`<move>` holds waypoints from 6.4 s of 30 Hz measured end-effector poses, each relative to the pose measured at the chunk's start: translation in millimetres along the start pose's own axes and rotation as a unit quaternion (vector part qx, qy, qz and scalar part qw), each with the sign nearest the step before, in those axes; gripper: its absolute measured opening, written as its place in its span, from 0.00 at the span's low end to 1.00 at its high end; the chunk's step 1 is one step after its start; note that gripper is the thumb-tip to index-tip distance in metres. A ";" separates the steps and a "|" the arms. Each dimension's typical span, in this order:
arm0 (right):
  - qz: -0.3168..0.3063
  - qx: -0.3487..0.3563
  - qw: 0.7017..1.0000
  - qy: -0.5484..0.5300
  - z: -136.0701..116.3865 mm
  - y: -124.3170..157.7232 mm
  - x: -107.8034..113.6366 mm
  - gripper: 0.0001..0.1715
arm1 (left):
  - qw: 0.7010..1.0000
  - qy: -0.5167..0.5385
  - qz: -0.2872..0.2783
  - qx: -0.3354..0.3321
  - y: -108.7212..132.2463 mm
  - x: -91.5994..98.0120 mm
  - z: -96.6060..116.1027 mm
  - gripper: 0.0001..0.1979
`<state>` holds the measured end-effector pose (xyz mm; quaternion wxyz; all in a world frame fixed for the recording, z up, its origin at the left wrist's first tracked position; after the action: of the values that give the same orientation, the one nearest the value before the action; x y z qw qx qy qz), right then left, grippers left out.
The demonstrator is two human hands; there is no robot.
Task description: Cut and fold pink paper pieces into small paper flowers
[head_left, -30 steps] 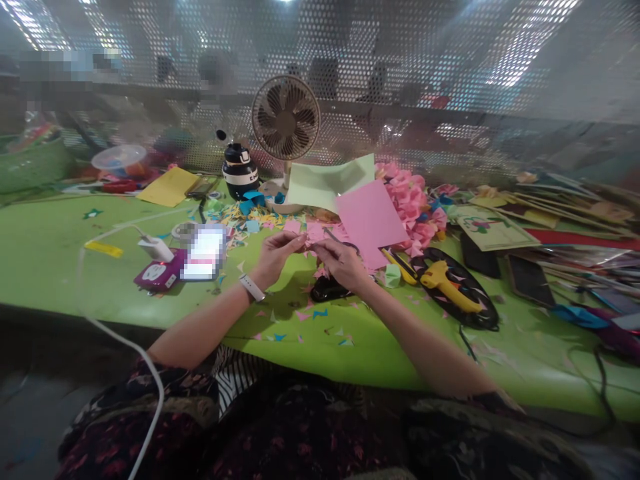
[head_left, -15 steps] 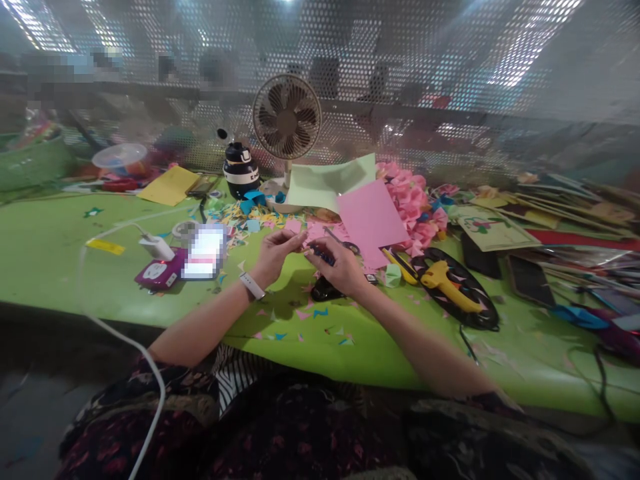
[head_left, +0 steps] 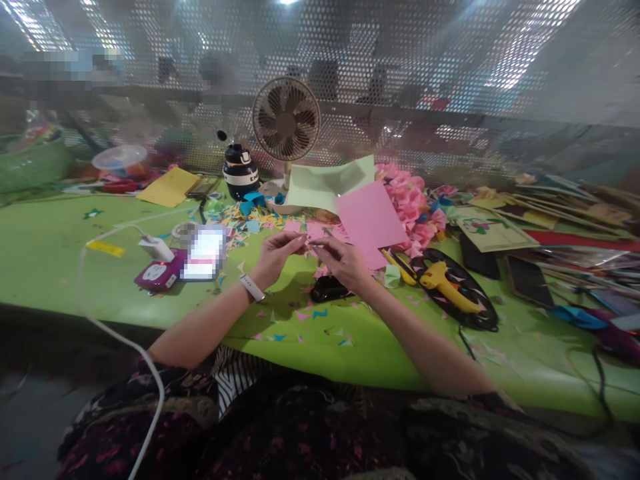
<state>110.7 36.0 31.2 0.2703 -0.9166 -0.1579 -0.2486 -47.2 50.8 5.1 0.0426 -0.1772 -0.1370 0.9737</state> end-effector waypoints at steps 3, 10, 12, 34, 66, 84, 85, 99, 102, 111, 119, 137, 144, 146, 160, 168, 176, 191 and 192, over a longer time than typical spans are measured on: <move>0.027 0.021 0.999 0.021 -6.0 1.2 0.9 0.19 | 0.999 -0.032 0.011 -0.032 0.9 0.6 5.6 0.16; 0.027 0.061 0.997 0.047 -7.3 -0.2 2.4 0.15 | 0.999 -0.048 0.002 -0.020 1.2 -0.4 5.5 0.18; 0.014 0.058 0.997 0.039 -4.7 -0.9 2.1 0.16 | 0.999 -0.049 0.001 -0.015 0.8 0.1 4.0 0.18; 0.015 0.100 0.992 0.072 -10.0 1.7 -3.7 0.11 | 0.999 -0.035 -0.024 -0.021 -0.3 1.2 -1.4 0.15; -0.023 0.061 0.997 0.042 -8.9 -0.3 -3.5 0.13 | 0.999 -0.030 -0.009 -0.025 -1.1 0.8 1.3 0.17; -0.100 -0.184 0.940 0.269 49.9 -12.6 36.8 0.12 | 0.997 -0.027 -0.013 0.073 -10.7 12.0 -10.5 0.16; -0.107 -0.189 0.935 0.281 53.0 -12.3 36.8 0.12 | 0.996 -0.038 -0.021 0.074 -10.1 11.5 -12.1 0.15; -0.186 -0.161 0.915 0.320 26.5 -7.5 21.9 0.12 | 0.970 -0.207 -0.098 0.086 -7.2 4.2 -17.9 0.09; -0.198 -0.153 0.916 0.312 28.6 -7.8 19.3 0.12 | 0.962 -0.238 -0.102 0.086 -10.2 9.6 -22.4 0.09; -0.207 -0.164 0.925 0.273 39.7 -7.5 16.5 0.11 | 0.908 -0.378 -0.150 0.102 -16.9 28.2 -44.0 0.09; -0.221 -0.160 0.923 0.272 40.9 -7.1 13.3 0.14 | 0.908 -0.376 -0.167 0.077 -22.1 33.2 -40.7 0.08; -0.140 -0.197 0.952 0.186 36.0 -9.3 23.3 0.09 | 0.943 -0.283 -0.173 0.037 -4.3 -3.1 -17.6 0.16; -0.064 -0.249 0.965 0.058 31.7 -6.9 20.3 0.08 | 0.946 -0.263 -0.188 0.006 6.2 -17.6 -9.7 0.31; -0.062 -0.252 0.966 0.003 27.7 -5.8 15.9 0.06 | 0.955 -0.226 -0.189 0.014 5.7 -18.7 -11.5 0.26; -0.031 -0.052 0.997 -0.043 2.2 -8.2 24.1 0.10 | 0.967 0.065 -0.141 0.200 2.6 -5.8 -24.1 0.14; 0.041 -0.022 0.998 -0.037 2.7 -6.7 26.2 0.16 | 0.967 0.104 -0.127 0.194 1.3 -7.0 -24.7 0.10; 0.052 0.040 0.998 0.012 4.8 -8.8 21.2 0.11 | 0.972 0.065 -0.152 0.166 0.0 -6.5 -25.3 0.16; 0.081 0.051 0.990 0.100 9.9 -6.1 22.9 0.07 | 0.911 -0.350 -0.087 -0.201 2.6 -5.0 8.0 0.14; 0.075 0.055 0.991 0.097 8.9 -6.2 21.8 0.07 | 0.921 -0.332 -0.082 -0.184 0.3 -2.4 4.5 0.14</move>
<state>129.4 49.4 39.2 0.3527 -0.8809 -0.0751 -0.3065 -46.6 49.1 9.9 0.0407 0.1638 -0.3345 0.9272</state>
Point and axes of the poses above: each hand's wrist, its own y-axis away from the middle knuckle, its own x-axis out of the back of the hand, z = x × y, the point moved 6 cm from there along -y, towards the middle knuckle, and after that the axes turned 3 degrees about -z, right-handed, at the moved point
